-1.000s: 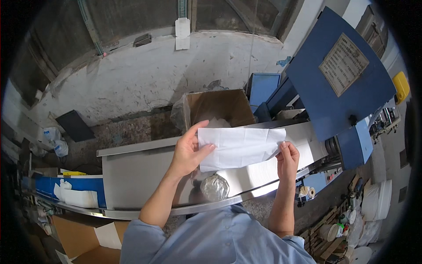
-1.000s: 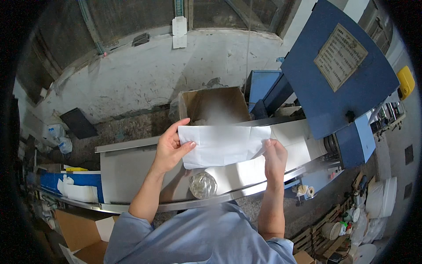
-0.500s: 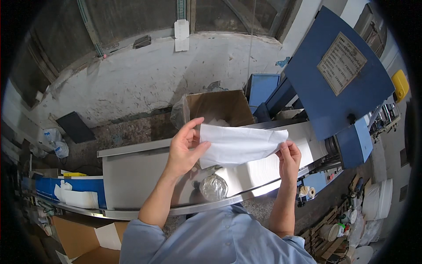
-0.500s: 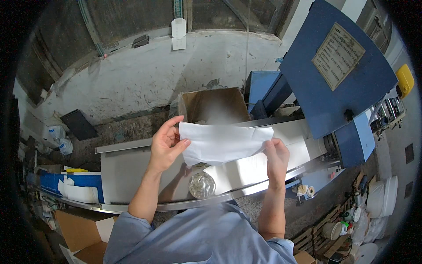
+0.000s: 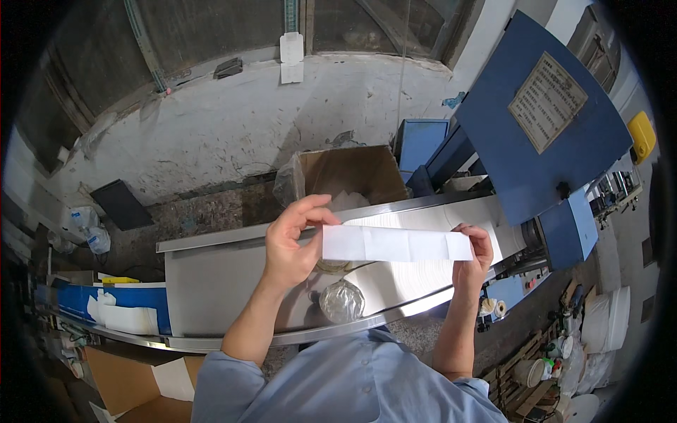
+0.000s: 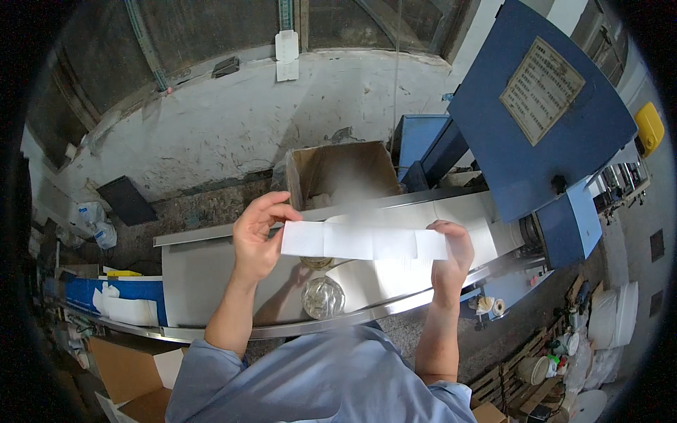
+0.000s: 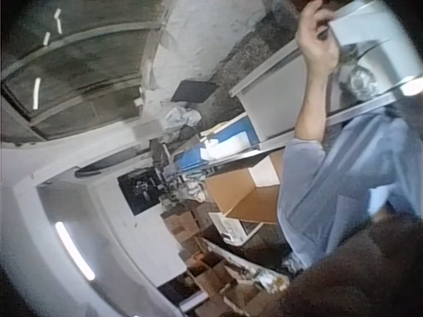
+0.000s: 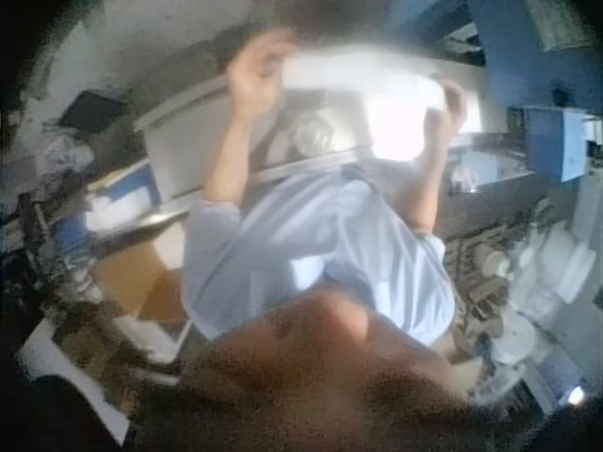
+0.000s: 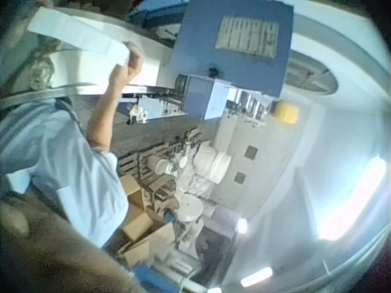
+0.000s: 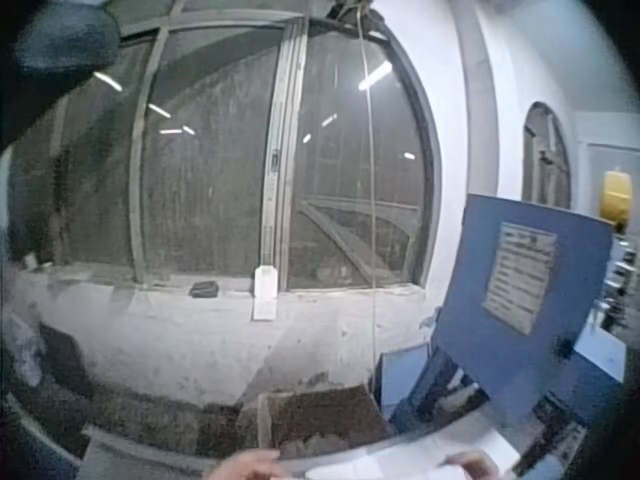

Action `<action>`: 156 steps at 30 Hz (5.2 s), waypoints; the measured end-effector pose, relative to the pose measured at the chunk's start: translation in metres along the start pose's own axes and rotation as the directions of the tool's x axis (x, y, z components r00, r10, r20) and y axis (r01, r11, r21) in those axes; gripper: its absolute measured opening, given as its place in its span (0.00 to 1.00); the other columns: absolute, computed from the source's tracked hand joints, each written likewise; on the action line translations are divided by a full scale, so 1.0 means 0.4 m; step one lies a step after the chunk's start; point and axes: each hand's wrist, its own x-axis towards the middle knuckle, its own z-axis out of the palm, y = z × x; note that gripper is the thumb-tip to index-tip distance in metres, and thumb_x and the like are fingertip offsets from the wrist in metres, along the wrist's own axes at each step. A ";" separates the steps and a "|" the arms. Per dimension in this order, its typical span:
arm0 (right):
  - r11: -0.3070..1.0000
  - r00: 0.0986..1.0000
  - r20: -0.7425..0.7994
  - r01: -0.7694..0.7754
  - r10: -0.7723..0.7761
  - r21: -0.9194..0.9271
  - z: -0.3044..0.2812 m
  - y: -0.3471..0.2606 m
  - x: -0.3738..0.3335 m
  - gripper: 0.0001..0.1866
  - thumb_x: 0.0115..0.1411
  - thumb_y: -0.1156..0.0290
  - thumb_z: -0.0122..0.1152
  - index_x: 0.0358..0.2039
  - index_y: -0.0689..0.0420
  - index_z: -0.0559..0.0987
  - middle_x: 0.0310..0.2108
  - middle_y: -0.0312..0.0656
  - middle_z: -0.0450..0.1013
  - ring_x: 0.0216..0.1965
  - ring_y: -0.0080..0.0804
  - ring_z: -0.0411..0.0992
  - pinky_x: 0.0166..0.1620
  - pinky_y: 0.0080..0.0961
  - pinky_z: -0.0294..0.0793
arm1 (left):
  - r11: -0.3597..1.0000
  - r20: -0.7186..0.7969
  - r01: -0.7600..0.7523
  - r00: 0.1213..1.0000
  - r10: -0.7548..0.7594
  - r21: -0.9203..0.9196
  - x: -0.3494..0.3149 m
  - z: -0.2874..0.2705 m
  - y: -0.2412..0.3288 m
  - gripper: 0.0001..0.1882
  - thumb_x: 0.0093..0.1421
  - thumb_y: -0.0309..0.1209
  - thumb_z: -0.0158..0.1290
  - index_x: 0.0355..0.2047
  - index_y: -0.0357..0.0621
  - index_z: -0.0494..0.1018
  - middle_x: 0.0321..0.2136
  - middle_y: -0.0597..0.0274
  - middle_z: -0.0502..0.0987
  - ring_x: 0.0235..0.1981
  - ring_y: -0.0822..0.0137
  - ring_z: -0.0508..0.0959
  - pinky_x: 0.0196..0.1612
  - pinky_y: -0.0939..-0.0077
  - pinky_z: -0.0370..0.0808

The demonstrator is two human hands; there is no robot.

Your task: Pack stacks of folded paper into a cardboard box.

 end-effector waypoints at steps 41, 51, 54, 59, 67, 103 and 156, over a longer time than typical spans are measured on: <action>0.838 0.848 -0.056 -0.507 0.527 0.203 0.013 0.138 -0.041 0.08 0.61 0.79 0.55 0.42 0.62 0.75 0.27 0.34 0.73 0.25 0.19 0.70 0.29 0.18 0.74 | 0.960 0.003 0.169 0.985 -0.173 -0.225 0.054 0.050 0.061 0.20 0.62 0.20 0.52 0.56 0.34 0.68 0.34 0.63 0.79 0.36 0.79 0.76 0.42 0.85 0.72; 0.848 0.848 -0.102 -0.500 0.521 0.174 0.019 0.129 -0.042 0.05 0.65 0.75 0.54 0.39 0.60 0.76 0.28 0.34 0.74 0.27 0.20 0.73 0.33 0.20 0.76 | 0.938 0.232 0.289 0.942 -0.243 -0.190 0.029 0.045 -0.047 0.24 0.65 0.23 0.53 0.61 0.37 0.64 0.43 0.54 0.79 0.45 0.67 0.79 0.49 0.73 0.76; 0.852 0.849 -0.117 -0.494 0.516 0.175 0.002 0.140 -0.044 0.04 0.66 0.74 0.54 0.38 0.59 0.76 0.31 0.36 0.76 0.32 0.22 0.76 0.39 0.20 0.77 | 0.891 0.357 0.414 0.873 -0.331 -0.185 -0.011 0.028 -0.105 0.21 0.67 0.29 0.54 0.58 0.36 0.68 0.45 0.52 0.79 0.47 0.66 0.78 0.48 0.73 0.77; 0.856 0.834 -0.191 -0.497 0.517 0.143 0.017 0.120 -0.038 0.07 0.66 0.70 0.56 0.39 0.61 0.76 0.35 0.38 0.77 0.37 0.21 0.76 0.43 0.19 0.76 | 0.918 0.360 0.354 0.892 -0.273 -0.180 -0.058 0.031 -0.123 0.31 0.65 0.46 0.56 0.56 0.32 0.69 0.51 0.53 0.76 0.53 0.63 0.75 0.58 0.71 0.68; 0.868 0.815 -0.302 -0.483 0.495 0.119 0.035 0.092 -0.029 0.08 0.67 0.67 0.57 0.40 0.60 0.76 0.35 0.35 0.76 0.38 0.22 0.74 0.44 0.20 0.75 | 0.895 0.080 0.402 0.916 -0.394 -0.195 -0.101 0.069 -0.135 0.11 0.65 0.32 0.57 0.36 0.34 0.79 0.28 0.71 0.79 0.29 0.83 0.72 0.32 0.84 0.71; 0.648 0.688 -0.188 0.505 -0.701 -0.570 0.120 -0.087 0.049 0.10 0.59 0.74 0.50 0.40 0.63 0.73 0.44 0.46 0.71 0.46 0.34 0.71 0.51 0.35 0.72 | 0.853 -0.224 0.448 0.832 -0.507 -0.266 -0.279 0.060 -0.182 0.08 0.67 0.26 0.52 0.44 0.35 0.75 0.33 0.60 0.80 0.35 0.73 0.80 0.39 0.80 0.76; 0.719 0.759 0.589 0.244 0.276 -0.651 0.122 0.165 -0.357 0.44 0.47 0.62 0.73 0.62 0.63 0.64 0.62 0.58 0.60 0.66 0.60 0.55 0.66 0.55 0.53 | 0.611 -0.324 0.452 0.892 -0.315 0.650 -0.416 0.141 -0.159 0.32 0.54 0.32 0.66 0.57 0.35 0.68 0.50 0.46 0.74 0.50 0.53 0.76 0.54 0.64 0.72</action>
